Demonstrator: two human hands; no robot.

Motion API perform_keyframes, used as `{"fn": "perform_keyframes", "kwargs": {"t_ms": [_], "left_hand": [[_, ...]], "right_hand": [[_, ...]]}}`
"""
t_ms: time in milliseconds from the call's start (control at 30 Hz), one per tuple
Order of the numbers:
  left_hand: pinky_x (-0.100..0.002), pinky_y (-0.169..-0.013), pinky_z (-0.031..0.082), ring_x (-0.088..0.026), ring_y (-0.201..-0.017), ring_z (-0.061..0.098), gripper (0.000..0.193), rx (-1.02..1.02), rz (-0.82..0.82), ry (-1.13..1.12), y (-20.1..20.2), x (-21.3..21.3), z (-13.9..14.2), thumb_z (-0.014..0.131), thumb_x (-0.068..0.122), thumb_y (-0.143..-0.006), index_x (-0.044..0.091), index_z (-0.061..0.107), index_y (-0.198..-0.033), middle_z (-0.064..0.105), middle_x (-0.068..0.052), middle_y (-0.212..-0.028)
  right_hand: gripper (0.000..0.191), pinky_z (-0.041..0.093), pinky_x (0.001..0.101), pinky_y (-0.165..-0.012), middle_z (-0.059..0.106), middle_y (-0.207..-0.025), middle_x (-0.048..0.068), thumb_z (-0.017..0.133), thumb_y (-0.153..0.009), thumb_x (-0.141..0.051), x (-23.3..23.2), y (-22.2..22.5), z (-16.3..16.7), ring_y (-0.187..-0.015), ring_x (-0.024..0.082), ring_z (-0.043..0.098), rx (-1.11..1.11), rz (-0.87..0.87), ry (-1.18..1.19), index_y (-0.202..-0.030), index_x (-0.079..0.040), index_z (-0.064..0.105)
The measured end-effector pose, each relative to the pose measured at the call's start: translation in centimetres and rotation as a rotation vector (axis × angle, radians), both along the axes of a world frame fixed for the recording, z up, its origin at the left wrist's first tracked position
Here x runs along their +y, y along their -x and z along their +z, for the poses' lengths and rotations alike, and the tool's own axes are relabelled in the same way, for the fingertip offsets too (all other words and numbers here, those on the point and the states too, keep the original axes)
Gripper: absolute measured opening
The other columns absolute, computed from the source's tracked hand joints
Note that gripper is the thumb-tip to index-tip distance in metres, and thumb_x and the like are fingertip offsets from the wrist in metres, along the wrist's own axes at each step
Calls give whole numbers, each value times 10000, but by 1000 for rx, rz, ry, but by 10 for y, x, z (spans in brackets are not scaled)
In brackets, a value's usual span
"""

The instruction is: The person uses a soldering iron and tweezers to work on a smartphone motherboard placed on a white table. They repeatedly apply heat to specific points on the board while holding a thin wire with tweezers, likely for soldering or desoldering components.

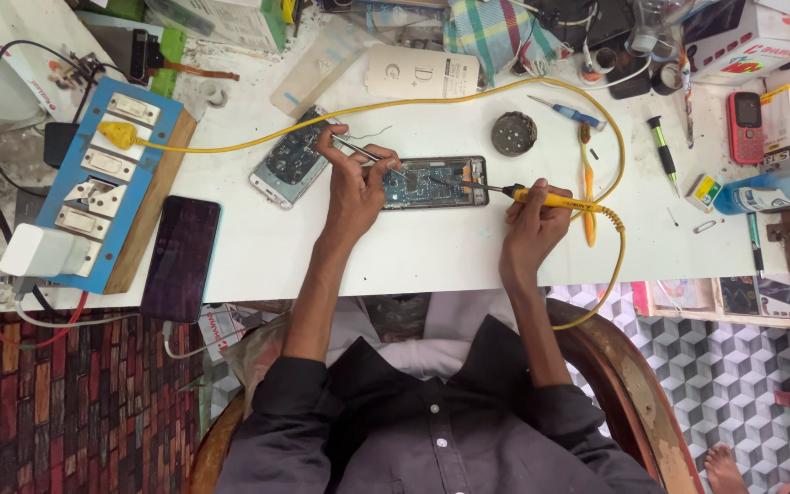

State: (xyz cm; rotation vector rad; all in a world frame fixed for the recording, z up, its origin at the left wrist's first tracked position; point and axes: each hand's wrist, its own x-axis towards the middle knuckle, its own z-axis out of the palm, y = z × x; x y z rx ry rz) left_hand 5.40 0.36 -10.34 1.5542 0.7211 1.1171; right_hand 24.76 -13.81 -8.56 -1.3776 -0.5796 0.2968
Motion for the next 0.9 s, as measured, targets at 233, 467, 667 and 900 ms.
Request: {"fn": "perform_keyframes", "kwargs": {"t_ms": [233, 467, 667, 900], "left_hand": [[-294, -875, 603, -203, -907, 748, 530, 2, -3, 8, 0, 1, 0, 551, -10, -1075, 57, 112, -1364, 740, -153, -960], [-300, -905, 601, -203, -927, 755, 571, -17, 4, 16, 0, -2, 1, 558, -18, -1060, 69, 105, -1396, 741, -159, -987], [-294, -890, 605, -194, -933, 751, 580, -2, 1, 29, 2, -5, 4, 562, -21, -1058, 77, 103, -1399, 739, -161, -997], [-298, -892, 601, -194, -924, 748, 575, 12, 10, 9, 3, -5, 5, 556, -23, -1054, 74, 102, -1394, 746, -149, -983]], "right_hand": [[220, 416, 248, -521, 525, -722, 46, 526, -1129, -208, 2, -2, -3, -548, 87, 468, 34, -7, -24, -992, -44, 474], [239, 428, 245, -519, 544, -736, 44, 533, -1118, -240, 1, -1, -2, -556, 89, 500, 87, -54, -28, -985, -50, 478], [241, 432, 243, -523, 543, -751, 45, 537, -1118, -246, -1, 0, -1, -560, 88, 496, 88, -22, -45, -996, -44, 486], [232, 429, 241, -530, 541, -750, 45, 545, -1117, -239, -2, 5, 4, -572, 87, 497, 52, -3, -48, -1011, -39, 491]]}}
